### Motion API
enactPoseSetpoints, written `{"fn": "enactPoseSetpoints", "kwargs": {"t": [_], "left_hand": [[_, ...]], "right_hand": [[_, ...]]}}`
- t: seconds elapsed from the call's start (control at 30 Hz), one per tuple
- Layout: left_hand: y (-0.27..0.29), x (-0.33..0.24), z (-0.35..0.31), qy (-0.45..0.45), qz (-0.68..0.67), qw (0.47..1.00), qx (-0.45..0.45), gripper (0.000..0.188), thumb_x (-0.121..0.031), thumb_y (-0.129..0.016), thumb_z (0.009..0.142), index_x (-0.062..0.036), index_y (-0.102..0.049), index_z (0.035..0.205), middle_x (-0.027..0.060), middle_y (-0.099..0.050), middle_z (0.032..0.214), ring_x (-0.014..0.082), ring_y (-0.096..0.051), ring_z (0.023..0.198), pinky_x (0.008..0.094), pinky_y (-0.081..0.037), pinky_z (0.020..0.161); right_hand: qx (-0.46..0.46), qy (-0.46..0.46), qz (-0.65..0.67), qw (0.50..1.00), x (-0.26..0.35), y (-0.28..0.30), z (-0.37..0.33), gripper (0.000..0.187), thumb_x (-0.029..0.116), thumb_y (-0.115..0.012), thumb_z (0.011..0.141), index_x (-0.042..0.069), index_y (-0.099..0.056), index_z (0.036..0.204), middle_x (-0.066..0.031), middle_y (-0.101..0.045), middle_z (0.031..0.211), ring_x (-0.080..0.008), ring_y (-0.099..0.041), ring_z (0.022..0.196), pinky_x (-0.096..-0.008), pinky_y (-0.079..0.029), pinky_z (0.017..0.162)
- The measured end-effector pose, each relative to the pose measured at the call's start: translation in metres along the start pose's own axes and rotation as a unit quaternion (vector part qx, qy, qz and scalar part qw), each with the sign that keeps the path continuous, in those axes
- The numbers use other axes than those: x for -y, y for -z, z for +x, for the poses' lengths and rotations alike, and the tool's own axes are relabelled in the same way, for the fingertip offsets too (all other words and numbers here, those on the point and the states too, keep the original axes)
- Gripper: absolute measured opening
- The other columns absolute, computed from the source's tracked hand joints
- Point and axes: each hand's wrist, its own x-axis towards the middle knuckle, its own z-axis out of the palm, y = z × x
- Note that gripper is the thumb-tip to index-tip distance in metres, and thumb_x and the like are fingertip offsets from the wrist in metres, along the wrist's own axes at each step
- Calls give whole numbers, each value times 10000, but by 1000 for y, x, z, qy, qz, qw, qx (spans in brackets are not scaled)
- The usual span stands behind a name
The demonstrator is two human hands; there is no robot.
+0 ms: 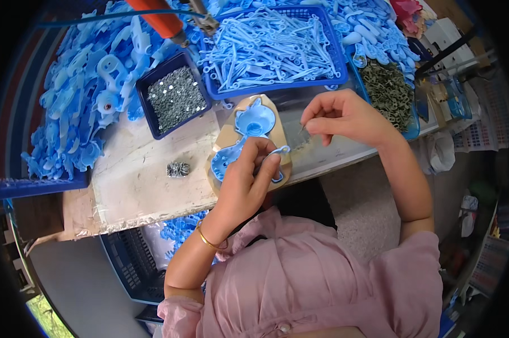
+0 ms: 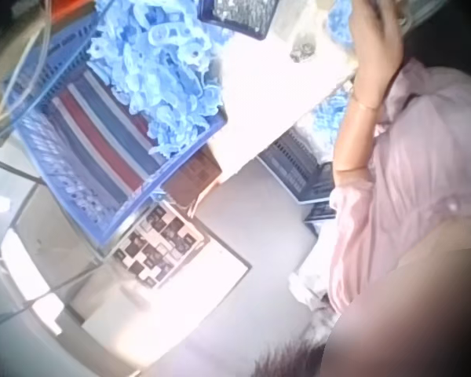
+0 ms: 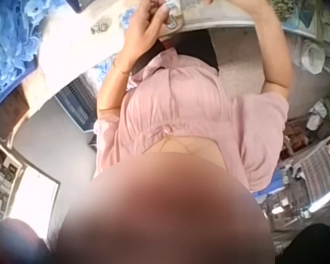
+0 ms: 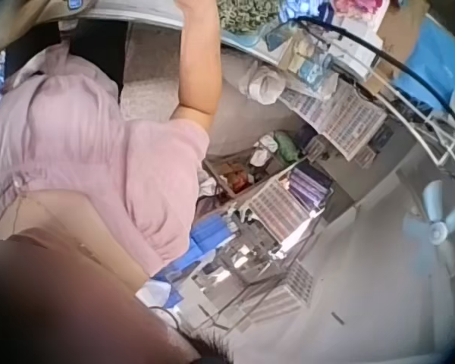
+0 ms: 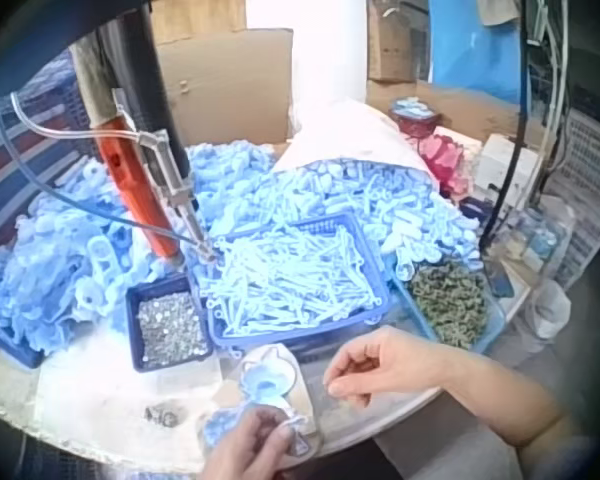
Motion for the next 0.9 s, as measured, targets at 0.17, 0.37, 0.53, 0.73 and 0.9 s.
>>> {"fn": "enactPoseSetpoints", "kwargs": {"t": [0.17,0.37,0.53,0.73,0.9], "left_hand": [[1,0,-5,20,0,1000,-20,169,-139,-591,1042,-12,-493,1095,96,-672,754,125,-642,686,278,-489,643],[4,2,-6,22,47,998,-25,212,-197,-636,1014,-38,-510,1075,109,-693,758,223,-695,630,311,-490,578],[1,-1,-7,-15,249,966,-64,254,-256,-649,997,-43,-539,1079,130,-708,791,306,-696,642,364,-498,576],[10,6,-12,12,97,995,4,225,-268,-629,1007,-50,-632,1062,154,-704,797,326,-685,654,404,-497,596],[17,8,-17,31,111,993,-31,207,-251,-650,990,-49,-659,1033,164,-693,839,328,-666,735,408,-504,670]], "right_hand": [[-21,9,-36,999,-2,-34,18,161,177,-773,919,27,-727,951,4,-679,813,-52,-596,663,-215,-478,571],[21,-27,-17,999,0,-51,20,170,188,-783,915,27,-730,925,19,-662,767,-41,-575,657,-209,-462,571],[-52,66,-178,980,-6,-64,15,145,173,-763,928,35,-729,900,22,-647,723,-32,-568,653,-206,-453,559],[66,-70,-9,995,-1,-55,17,133,138,-741,932,23,-710,992,19,-665,825,-51,-600,724,-215,-474,609],[37,53,-37,997,-13,-72,19,183,108,-725,930,30,-670,1087,2,-667,968,-59,-611,863,-216,-491,713]]}}
